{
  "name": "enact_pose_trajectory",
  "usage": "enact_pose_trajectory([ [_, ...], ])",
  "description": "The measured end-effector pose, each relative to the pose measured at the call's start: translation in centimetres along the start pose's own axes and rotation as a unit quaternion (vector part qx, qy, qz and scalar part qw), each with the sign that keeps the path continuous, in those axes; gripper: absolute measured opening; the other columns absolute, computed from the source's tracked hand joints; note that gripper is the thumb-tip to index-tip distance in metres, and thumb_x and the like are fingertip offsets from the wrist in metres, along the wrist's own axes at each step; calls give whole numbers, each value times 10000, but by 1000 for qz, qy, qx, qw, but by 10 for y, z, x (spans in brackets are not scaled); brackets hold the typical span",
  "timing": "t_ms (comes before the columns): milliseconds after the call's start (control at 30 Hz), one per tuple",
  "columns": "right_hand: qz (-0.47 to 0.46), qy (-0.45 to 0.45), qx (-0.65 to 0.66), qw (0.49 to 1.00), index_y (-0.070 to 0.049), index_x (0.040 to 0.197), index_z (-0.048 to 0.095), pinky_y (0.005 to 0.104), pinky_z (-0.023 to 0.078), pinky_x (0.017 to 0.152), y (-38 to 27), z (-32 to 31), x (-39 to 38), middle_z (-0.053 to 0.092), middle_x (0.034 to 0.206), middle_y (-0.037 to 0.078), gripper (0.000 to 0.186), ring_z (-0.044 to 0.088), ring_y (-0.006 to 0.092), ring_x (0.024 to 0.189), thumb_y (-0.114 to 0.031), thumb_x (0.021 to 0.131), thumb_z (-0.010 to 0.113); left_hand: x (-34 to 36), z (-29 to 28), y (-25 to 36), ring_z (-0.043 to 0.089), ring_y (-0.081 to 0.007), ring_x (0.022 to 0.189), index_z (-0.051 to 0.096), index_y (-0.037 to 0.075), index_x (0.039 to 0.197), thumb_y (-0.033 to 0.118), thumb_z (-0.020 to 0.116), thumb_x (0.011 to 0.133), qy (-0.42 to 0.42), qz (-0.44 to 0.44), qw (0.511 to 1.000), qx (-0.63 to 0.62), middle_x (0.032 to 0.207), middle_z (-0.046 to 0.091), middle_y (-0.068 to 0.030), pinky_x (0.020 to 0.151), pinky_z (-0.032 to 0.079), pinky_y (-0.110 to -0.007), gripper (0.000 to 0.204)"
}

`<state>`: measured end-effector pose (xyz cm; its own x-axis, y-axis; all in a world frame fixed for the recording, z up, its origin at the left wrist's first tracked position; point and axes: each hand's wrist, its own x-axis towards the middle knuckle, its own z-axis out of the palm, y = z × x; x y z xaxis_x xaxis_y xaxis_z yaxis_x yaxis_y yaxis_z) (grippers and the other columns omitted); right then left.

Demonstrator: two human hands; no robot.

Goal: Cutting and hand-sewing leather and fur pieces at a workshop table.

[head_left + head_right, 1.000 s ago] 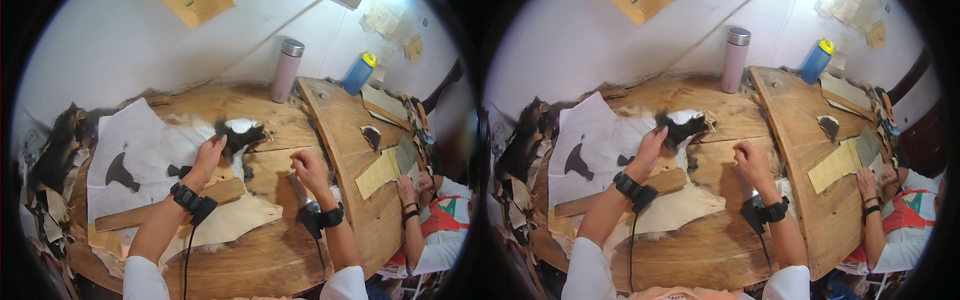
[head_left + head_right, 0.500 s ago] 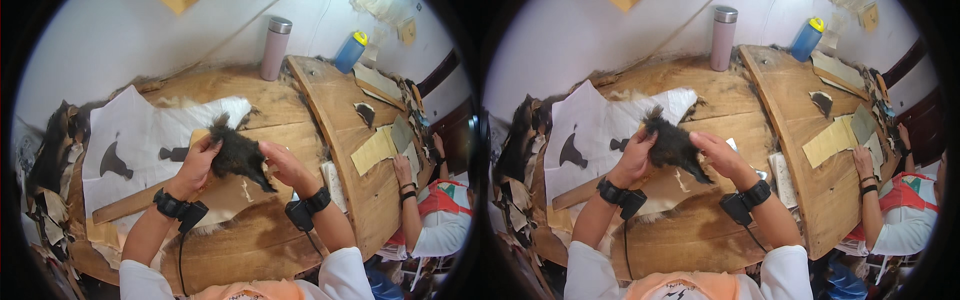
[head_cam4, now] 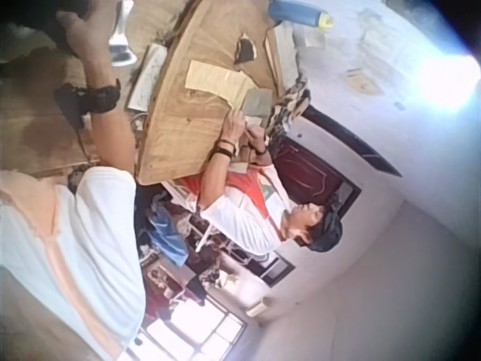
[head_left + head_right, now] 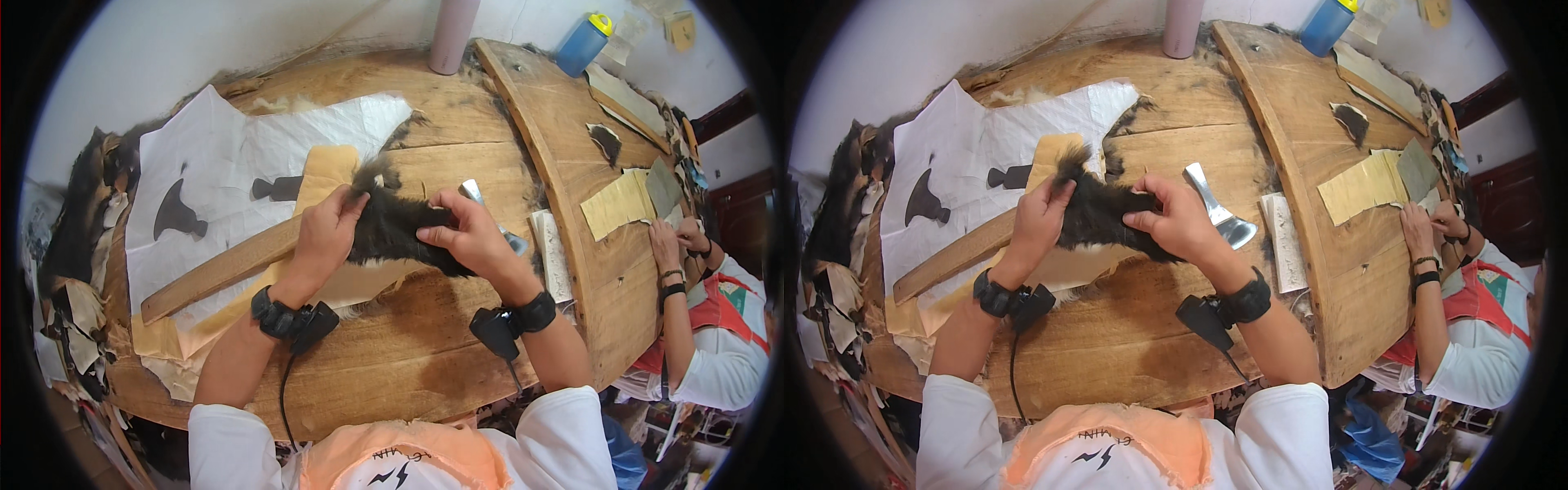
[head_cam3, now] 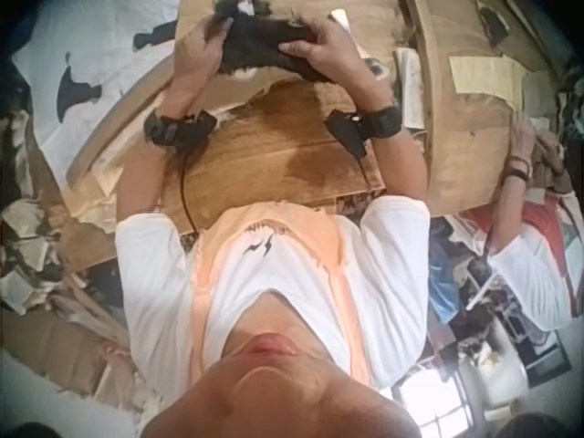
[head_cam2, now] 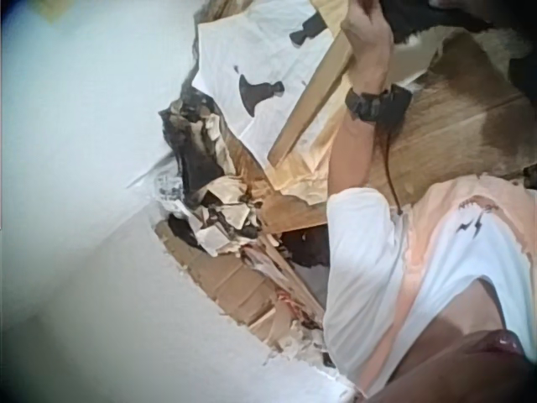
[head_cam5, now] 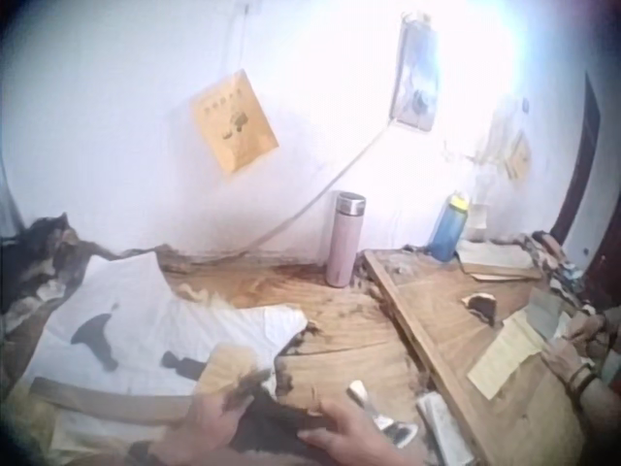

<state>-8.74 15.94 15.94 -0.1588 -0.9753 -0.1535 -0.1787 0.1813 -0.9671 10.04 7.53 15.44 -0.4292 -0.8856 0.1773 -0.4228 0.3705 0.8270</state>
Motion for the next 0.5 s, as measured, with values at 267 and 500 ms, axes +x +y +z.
enact_pose_trajectory([
  [267,-328,-14,-456,827,-131,916,615,386,392,853,15,-5,-66,624,903,19,218,520,270,1053,-46,727,551,-64,-33,4,577,-234,901,660,135,952,4,611,659,-186,316,907,206,1002,623,-69,742,457,-311,325],
  [500,-273,21,-418,866,-105,967,606,373,421,810,26,-4,-76,581,914,58,260,513,261,1019,-42,716,577,-76,-30,2,542,-260,899,628,55,935,100,645,700,-79,211,964,137,916,593,-86,771,433,-367,240],
])
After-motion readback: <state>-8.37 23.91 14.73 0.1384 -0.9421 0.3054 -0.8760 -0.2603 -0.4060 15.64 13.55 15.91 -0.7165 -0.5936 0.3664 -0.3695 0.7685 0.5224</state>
